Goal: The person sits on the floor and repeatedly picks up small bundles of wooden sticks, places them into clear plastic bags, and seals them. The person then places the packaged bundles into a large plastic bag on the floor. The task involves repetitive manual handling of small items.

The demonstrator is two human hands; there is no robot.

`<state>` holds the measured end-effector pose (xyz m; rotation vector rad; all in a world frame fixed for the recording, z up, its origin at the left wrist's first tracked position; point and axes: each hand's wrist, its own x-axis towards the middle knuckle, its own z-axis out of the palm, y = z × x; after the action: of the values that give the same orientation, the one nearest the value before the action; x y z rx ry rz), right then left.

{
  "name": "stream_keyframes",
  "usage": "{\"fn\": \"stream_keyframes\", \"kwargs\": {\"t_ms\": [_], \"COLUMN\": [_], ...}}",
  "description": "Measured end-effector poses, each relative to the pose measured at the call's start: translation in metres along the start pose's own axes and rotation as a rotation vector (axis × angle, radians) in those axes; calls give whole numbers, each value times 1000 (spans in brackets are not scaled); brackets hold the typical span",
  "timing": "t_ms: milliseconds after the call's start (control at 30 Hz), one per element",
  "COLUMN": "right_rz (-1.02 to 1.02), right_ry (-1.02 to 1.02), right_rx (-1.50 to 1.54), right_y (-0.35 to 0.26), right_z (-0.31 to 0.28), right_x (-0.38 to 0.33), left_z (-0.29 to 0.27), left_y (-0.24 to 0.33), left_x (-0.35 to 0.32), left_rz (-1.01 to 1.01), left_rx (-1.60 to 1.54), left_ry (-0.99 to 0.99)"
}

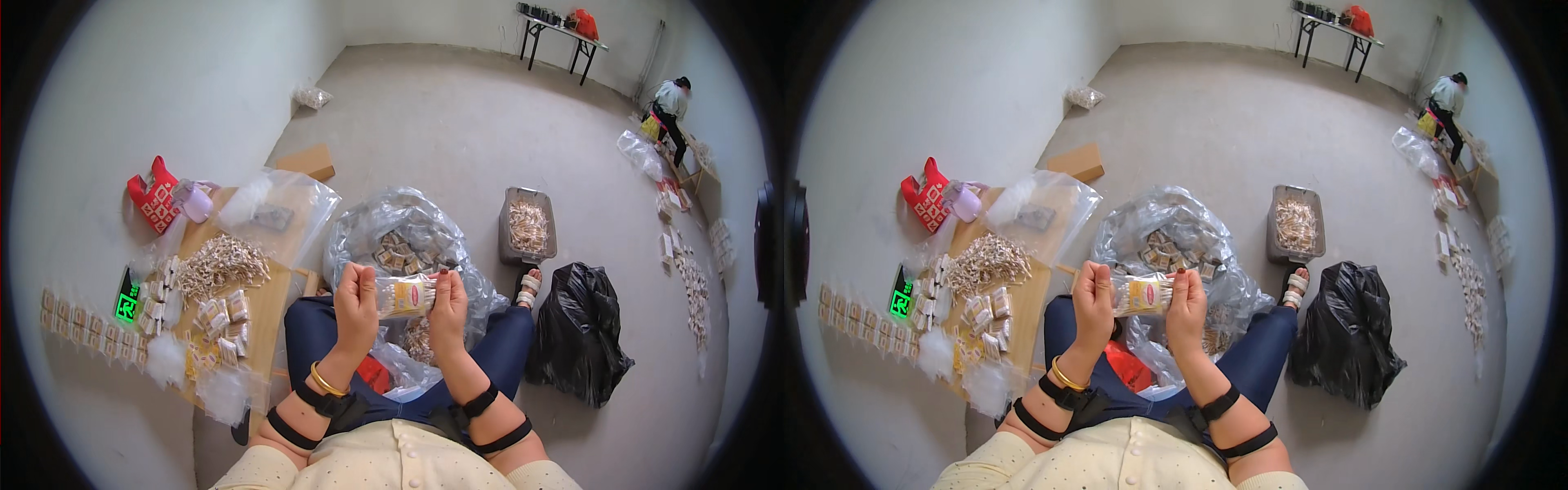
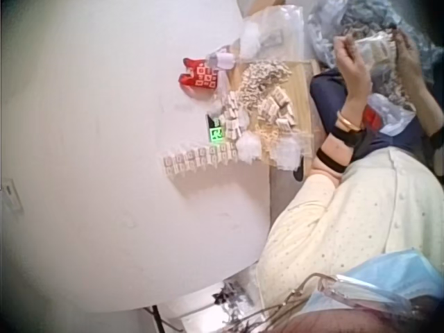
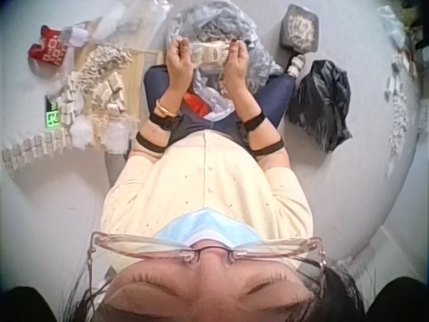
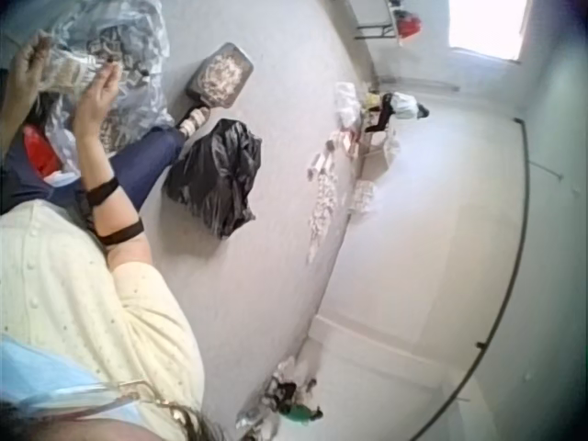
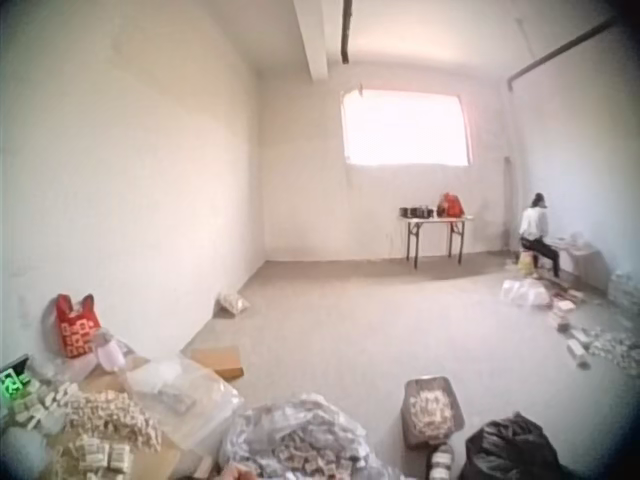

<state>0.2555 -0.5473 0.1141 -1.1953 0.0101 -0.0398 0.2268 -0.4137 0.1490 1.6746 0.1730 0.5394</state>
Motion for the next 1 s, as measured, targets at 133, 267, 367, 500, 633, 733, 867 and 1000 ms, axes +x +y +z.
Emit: {"fn": "stream_keyframes", "kwargs": {"t_ms": [133, 267, 367, 500, 633, 733, 867, 1000], "right_rz": [142, -18, -72, 10, 67, 60, 26, 41], "right_ry": [-35, -48, -59, -24, -15, -5, 28, 28], "right_rx": [132, 106, 71, 79, 98, 68, 46, 78], "right_y": [-11, 4, 19, 16, 11, 21, 25, 17], "right_z": [7, 11, 9, 2, -4, -8, -15, -17], "right_x": [-7, -3, 0, 6, 9, 12, 14, 21], "left_z": [10, 19, 25, 24, 18, 14, 4, 2], "left_y": [-4, -5, -14, -16, -22, -33, -33, -28], "left_x": [-3, -2, 6, 9, 7, 5, 5, 5], "left_rz": [147, 119, 89, 45, -37, -113, -169, -242], "left_rx": [173, 134, 50, 37, -30, -67, -103, -221], "left_ry": [3, -6, 23, 4, -37, -38, -27, -61]}}
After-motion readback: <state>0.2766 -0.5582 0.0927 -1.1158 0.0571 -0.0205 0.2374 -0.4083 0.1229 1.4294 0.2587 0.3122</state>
